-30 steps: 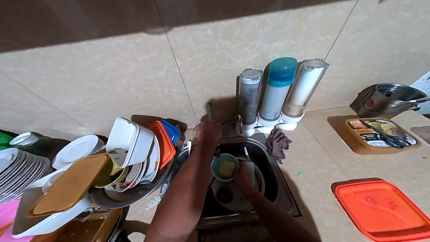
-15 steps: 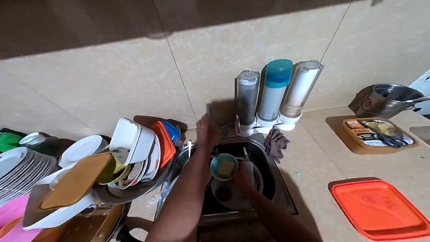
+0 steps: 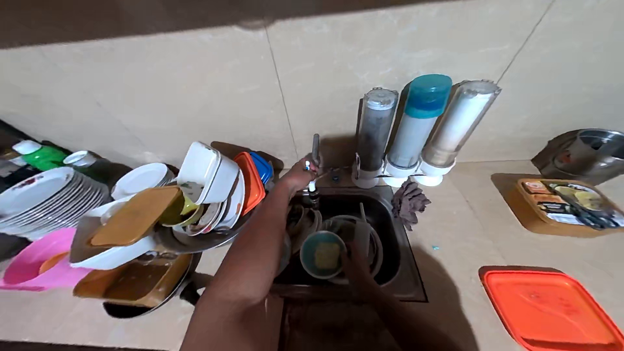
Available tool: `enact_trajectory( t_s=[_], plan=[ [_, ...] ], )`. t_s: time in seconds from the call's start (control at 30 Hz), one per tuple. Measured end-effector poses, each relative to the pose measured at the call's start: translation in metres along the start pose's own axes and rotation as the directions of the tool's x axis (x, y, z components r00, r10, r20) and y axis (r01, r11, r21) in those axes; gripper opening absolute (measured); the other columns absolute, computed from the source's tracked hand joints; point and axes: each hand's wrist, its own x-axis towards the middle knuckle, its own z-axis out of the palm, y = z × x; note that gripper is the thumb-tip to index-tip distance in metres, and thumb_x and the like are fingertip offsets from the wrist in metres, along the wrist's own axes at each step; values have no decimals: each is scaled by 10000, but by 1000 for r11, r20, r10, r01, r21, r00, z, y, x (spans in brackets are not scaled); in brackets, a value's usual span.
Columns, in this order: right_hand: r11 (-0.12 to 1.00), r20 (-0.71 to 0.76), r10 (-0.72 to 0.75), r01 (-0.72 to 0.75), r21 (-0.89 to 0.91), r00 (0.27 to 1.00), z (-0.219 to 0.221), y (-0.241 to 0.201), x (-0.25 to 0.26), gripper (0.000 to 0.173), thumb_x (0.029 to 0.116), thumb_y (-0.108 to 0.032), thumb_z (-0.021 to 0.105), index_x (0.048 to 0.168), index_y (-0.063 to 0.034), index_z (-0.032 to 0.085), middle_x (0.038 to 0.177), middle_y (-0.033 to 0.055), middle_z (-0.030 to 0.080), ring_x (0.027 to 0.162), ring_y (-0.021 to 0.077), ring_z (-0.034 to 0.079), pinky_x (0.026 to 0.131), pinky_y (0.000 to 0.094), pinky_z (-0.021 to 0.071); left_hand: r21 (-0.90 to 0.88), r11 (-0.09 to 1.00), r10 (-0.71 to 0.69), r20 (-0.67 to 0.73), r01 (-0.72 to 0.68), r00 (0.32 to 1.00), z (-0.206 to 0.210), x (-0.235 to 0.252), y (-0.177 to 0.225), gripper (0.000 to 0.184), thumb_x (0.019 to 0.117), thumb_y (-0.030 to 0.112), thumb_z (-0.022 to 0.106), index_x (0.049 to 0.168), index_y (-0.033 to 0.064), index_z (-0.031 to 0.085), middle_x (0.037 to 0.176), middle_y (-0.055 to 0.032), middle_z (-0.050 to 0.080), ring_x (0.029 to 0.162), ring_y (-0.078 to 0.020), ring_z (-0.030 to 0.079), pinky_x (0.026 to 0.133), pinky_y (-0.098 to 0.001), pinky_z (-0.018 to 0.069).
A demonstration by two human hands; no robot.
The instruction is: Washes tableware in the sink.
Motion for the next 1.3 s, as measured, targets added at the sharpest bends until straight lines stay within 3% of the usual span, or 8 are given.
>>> enact_trajectory(
  t_s=[0.17,0.27,0.4,0.6,0.73,1.13,1.23,1.3],
  plan=[
    [997,148,-15,26,-79,989,18,7,-21,381,1092,-115,435,1442,35,434,1249,260,598,1040,314,675,876,446,583,376,927,73,-188,3,980,14,-15,-3,570,1008,90,587,1523,31,352,1445,-262,525,1300,-444,549,1038,-655,442],
    [992,225,-26,53,-112,974,27,9,-31,386,1079,-90,450,1433,64,440,1248,276,605,1082,323,649,937,448,540,519,845,335,-323,-131,885,45,-64,-47,601,1017,174,592,1550,4,371,1596,-231,390,1452,-426,408,1154,-606,367],
    [985,348,-28,85,-150,937,42,22,-31,400,1085,-123,443,1441,58,418,1257,267,609,1068,323,669,915,459,562,488,857,402,-434,-165,806,79,-161,-138,329,970,188,590,1229,19,704,1392,-203,622,1352,-446,522,1102,-622,409],
    [971,461,-47,149,-186,886,76,25,-34,404,1076,-141,467,1431,47,428,1277,264,603,1118,329,653,963,462,538,612,759,309,-640,223,703,63,-256,-237,253,905,149,578,1019,10,756,1215,-235,697,1221,-548,569,941,-716,436],
    [954,476,-58,190,-234,878,102,18,-33,415,1069,-140,476,1429,63,440,1351,293,552,1228,369,590,1047,466,484,661,630,204,-648,408,734,44,-279,-276,235,860,-44,644,1069,-21,750,1278,-257,670,1280,-564,530,987,-734,411],
    [936,569,0,201,-290,822,117,6,-26,443,1089,-226,464,1464,8,461,1362,271,583,1266,380,584,1079,521,454,645,692,96,-526,324,845,-3,-294,-319,296,950,-92,516,1204,-105,668,1433,-282,567,1443,-561,359,1162,-643,347],
    [928,505,-190,322,-188,842,86,2,-34,430,1086,-207,462,1455,11,493,1395,224,587,1268,313,601,1094,459,466,640,726,130,-487,252,864,-16,-298,-313,304,905,7,599,1173,-101,693,1407,-302,581,1407,-594,387,1140,-694,329],
    [843,225,-483,519,-142,846,53,8,-32,354,1055,-164,507,1316,46,620,1298,212,649,1180,264,654,1041,383,518,591,789,202,-506,167,839,-19,-299,-303,405,846,132,641,1163,-119,670,1380,-352,564,1361,-631,404,1123,-732,298]
  ],
)
